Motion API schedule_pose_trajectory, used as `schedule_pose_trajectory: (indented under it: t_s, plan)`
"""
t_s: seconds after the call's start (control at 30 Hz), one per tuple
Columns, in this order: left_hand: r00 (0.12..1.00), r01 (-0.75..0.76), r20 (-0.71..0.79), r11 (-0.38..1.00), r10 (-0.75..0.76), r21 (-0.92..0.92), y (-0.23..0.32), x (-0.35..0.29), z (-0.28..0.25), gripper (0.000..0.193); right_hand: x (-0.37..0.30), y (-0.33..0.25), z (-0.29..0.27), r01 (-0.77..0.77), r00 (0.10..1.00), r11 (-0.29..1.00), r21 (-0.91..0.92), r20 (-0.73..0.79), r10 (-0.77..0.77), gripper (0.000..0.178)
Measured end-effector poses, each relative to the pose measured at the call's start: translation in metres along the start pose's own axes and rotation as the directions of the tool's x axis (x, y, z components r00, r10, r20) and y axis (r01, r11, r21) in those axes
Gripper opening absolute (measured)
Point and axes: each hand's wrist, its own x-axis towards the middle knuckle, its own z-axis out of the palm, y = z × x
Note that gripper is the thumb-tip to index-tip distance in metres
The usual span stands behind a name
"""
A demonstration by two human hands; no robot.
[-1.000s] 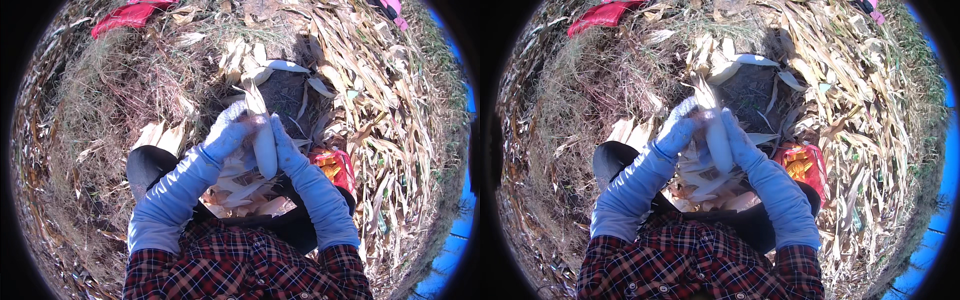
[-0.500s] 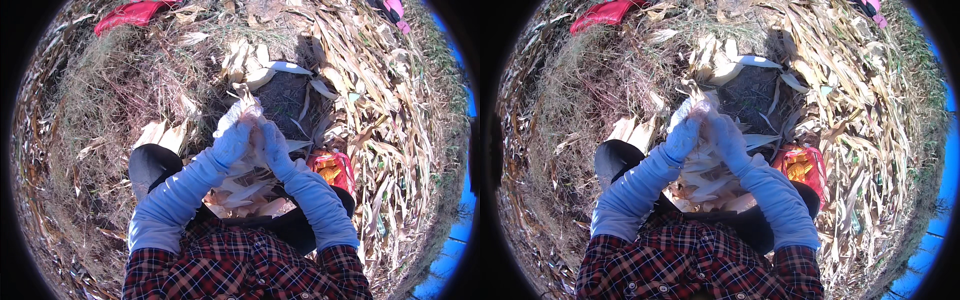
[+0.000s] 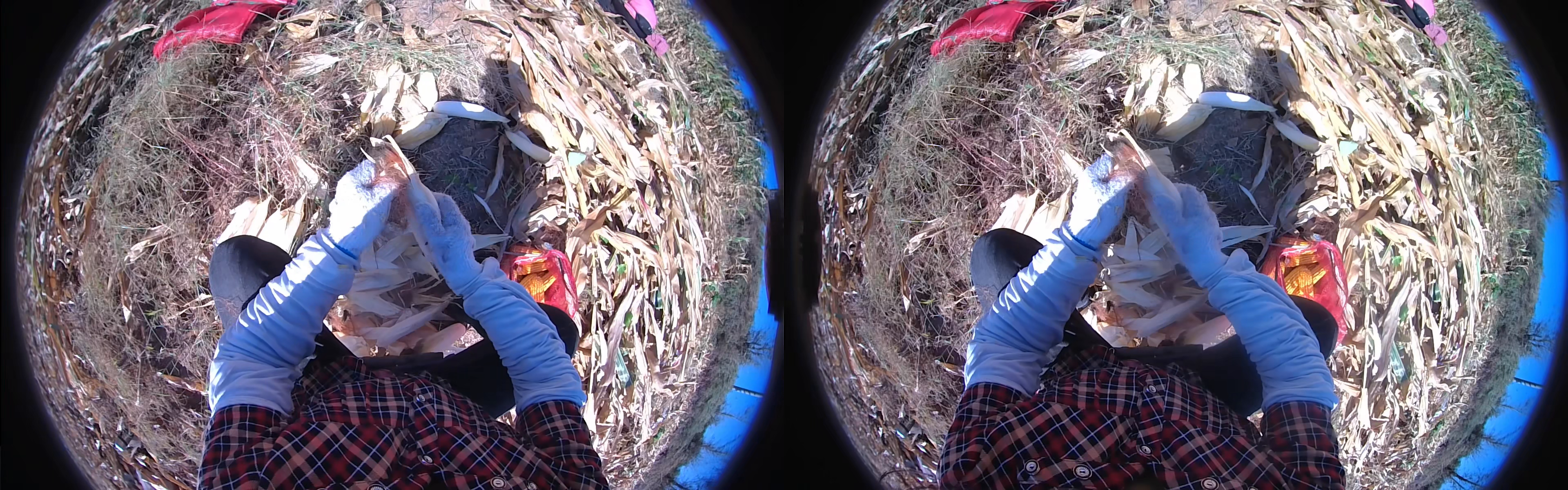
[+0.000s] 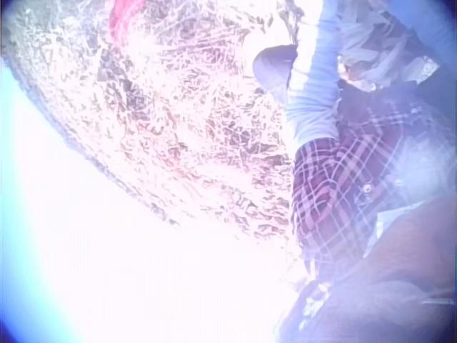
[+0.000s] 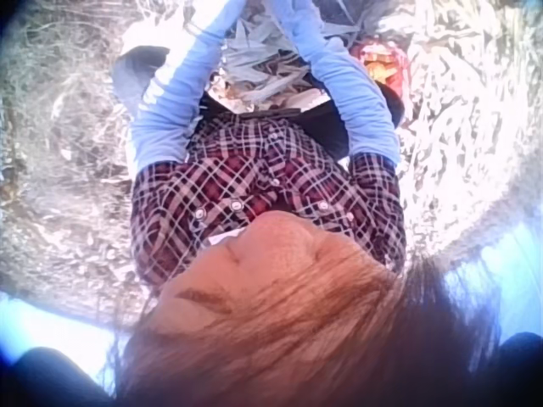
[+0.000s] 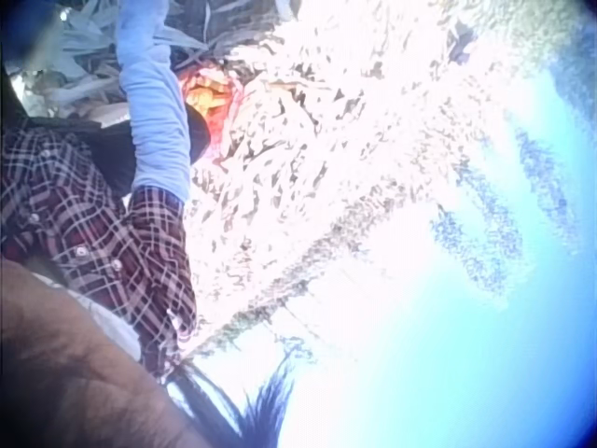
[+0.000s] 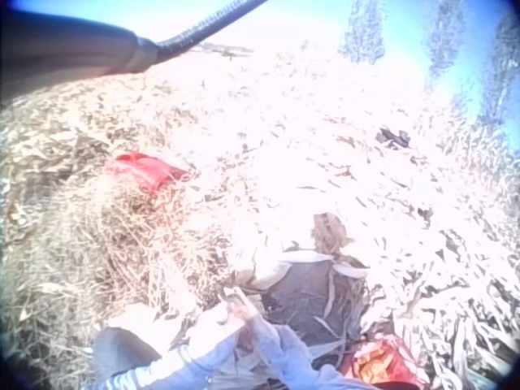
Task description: The person sits on the ground and repeatedly shucks corn cobs by hand, removing the husks and silk. Each shucked cob is placed into a red mesh bag beside them.
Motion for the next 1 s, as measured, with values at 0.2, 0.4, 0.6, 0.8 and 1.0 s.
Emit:
schedule_pose_trajectory:
  t_s: [0.2, 0.4, 0.6, 0.8, 1.0]
  plan:
    - [0.979, 0.113, 0.2, 0.897, -0.028, -0.428, -0.026, 0.003, -0.003, 0.02, 0.004, 0.037, 0.035, -0.199, 0.969, 0.594, 0.779, 0.068, 0.236, 0.046]
    - [0.906, 0.368, 0.183, 0.497, -0.382, -0.786, -0.002, -0.01, 0.028, 0.021, 0.001, -0.007, 0.014, -0.29, 0.937, 0.464, 0.837, 0.151, 0.314, 0.046]
    - [0.853, 0.517, 0.455, 0.541, -0.257, -0.663, 0.011, -0.024, 0.021, 0.025, 0.003, -0.01, 0.002, -0.372, 0.877, 0.124, 0.92, 0.304, 0.372, 0.039]
    - [0.492, 0.65, 0.837, 0.741, -0.241, -0.168, -0.011, -0.053, 0.004, 0.037, 0.026, -0.013, -0.041, -0.314, 0.81, 0.185, 0.931, 0.161, 0.564, 0.041]
    - [0.182, -0.44, 0.875, 0.759, -0.449, 0.481, -0.003, -0.048, 0.026, 0.047, 0.028, 0.002, -0.037, -0.279, 0.863, 0.442, 0.853, 0.021, 0.505, 0.04]
